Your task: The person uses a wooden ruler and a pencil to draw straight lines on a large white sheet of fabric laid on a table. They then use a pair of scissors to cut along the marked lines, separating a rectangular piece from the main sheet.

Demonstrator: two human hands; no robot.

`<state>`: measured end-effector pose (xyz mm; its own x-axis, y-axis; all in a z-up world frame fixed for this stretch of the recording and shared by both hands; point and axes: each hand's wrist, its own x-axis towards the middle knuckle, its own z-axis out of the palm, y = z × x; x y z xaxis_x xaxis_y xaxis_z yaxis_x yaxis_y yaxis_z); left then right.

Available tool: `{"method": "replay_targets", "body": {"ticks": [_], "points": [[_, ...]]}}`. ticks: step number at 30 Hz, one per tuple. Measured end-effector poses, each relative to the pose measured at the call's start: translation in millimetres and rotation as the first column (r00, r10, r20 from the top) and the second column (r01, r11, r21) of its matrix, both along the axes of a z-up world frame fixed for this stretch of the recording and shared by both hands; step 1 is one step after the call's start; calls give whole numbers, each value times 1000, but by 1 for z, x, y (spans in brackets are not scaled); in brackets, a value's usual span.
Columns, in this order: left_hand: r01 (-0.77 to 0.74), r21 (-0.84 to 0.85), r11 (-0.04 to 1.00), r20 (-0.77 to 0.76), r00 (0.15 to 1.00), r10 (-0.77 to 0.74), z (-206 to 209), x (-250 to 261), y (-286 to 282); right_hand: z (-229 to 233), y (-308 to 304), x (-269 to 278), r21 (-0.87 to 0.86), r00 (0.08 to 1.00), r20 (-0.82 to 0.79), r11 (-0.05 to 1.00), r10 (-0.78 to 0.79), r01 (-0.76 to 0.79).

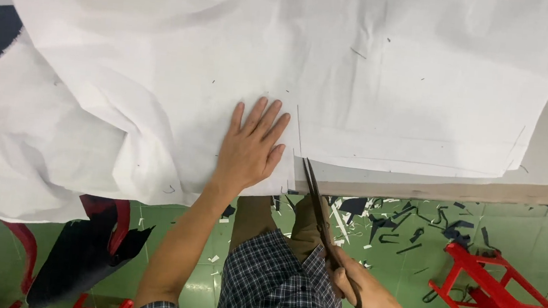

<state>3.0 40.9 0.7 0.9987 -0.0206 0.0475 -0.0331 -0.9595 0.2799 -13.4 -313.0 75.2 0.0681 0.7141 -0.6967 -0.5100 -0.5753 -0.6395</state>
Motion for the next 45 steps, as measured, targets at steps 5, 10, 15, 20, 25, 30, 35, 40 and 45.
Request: {"method": "replay_targets", "body": {"ticks": [5, 10, 15, 20, 25, 30, 35, 40, 45], "points": [[-3, -7, 1000, 35, 999, 3, 0, -1, 2, -18, 34, -8, -56, 994, 108, 998, -3, 9], [-9, -28, 1000, 26, 1000, 10, 0, 0, 4, -36, 48, -14, -134, 974, 219, 991, 53, -23], [-11, -32, 999, 34, 999, 12, 0, 0, 5, -39, 59, -12, -101, 954, 299, 995, 27, 3], [-17, -37, 999, 11, 1000, 17, -1, 0, 5, -32, 71, -5, -158, 946, 318, 987, 65, -14], [-20, -66, 998, 1, 1000, 20, -2, 0, 5, -28, 76, -3, -144, 937, 344, 989, 67, -18], [-15, -67, 998, 7, 1000, 16, 1, 1, 7, -27, 78, -3, -83, 935, 353, 997, 26, 4], [-14, -47, 999, 8, 1000, 14, 0, 0, 7, -35, 73, -10, -131, 932, 358, 991, 48, -1], [-20, -55, 998, 25, 999, 22, 0, 0, 7, -33, 75, -8, -91, 933, 359, 996, 25, 8], [-17, -75, 997, 18, 1000, 19, -2, 0, 7, -36, 73, -11, -77, 921, 390, 996, -3, 36]]}}
